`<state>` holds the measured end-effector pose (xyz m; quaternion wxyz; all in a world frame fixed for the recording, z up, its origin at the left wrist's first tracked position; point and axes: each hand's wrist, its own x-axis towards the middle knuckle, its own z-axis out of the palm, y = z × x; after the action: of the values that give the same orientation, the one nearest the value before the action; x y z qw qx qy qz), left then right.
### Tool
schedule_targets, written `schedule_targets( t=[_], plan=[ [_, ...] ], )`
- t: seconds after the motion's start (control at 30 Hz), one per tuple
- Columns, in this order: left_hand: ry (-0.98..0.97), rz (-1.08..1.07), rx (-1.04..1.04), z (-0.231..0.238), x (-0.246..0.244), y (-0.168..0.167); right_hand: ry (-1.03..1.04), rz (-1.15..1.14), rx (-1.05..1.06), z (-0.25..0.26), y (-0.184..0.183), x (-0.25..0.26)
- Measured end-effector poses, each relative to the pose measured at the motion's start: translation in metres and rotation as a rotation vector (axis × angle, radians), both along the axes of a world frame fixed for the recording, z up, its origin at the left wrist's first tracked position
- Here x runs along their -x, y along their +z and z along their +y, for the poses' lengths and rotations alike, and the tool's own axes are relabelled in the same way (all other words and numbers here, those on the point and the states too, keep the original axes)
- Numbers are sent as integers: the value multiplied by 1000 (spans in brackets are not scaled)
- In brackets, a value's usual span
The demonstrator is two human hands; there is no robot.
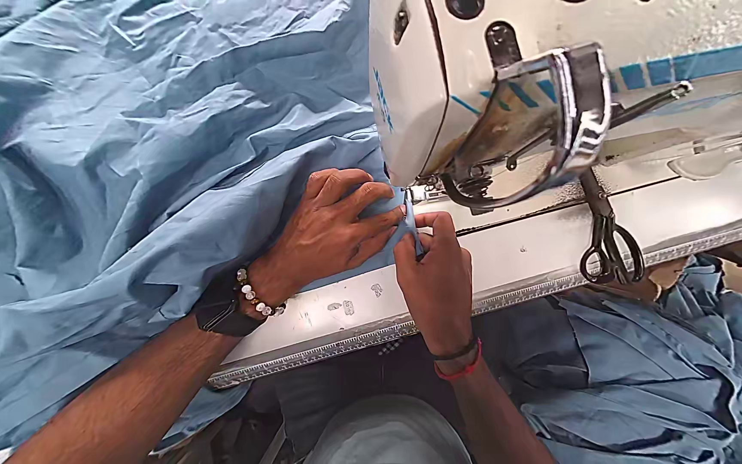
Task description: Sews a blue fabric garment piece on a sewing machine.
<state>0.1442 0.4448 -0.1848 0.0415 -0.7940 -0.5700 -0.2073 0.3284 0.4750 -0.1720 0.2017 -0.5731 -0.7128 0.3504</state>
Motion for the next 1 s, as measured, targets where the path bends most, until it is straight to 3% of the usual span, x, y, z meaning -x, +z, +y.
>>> schedule_targets(
  t=[0.2,0.3,0.37,0.47,0.6,0.83,1.0],
  plan=[
    [57,-100,97,-9,-10,-3,2,4,18,12,-2,9],
    [-17,-114,101,-5,7,-3,189,42,105,30,4,-3],
    [-89,-100,91,0,18,-3,200,-134,32,47,20,-14],
    [-160,-68,73,1,19,0,-26,-441,-245,52,36,-28],
    [-229,-58,48,3,-3,6,37,-261,-346,29,7,-37],
    [-188,25,-118,29,-28,10,-91,-108,-441,11,-24,-34],
    [-209,41,-119,30,-24,4,6,-175,-580,-2,-30,-37]
  ],
)
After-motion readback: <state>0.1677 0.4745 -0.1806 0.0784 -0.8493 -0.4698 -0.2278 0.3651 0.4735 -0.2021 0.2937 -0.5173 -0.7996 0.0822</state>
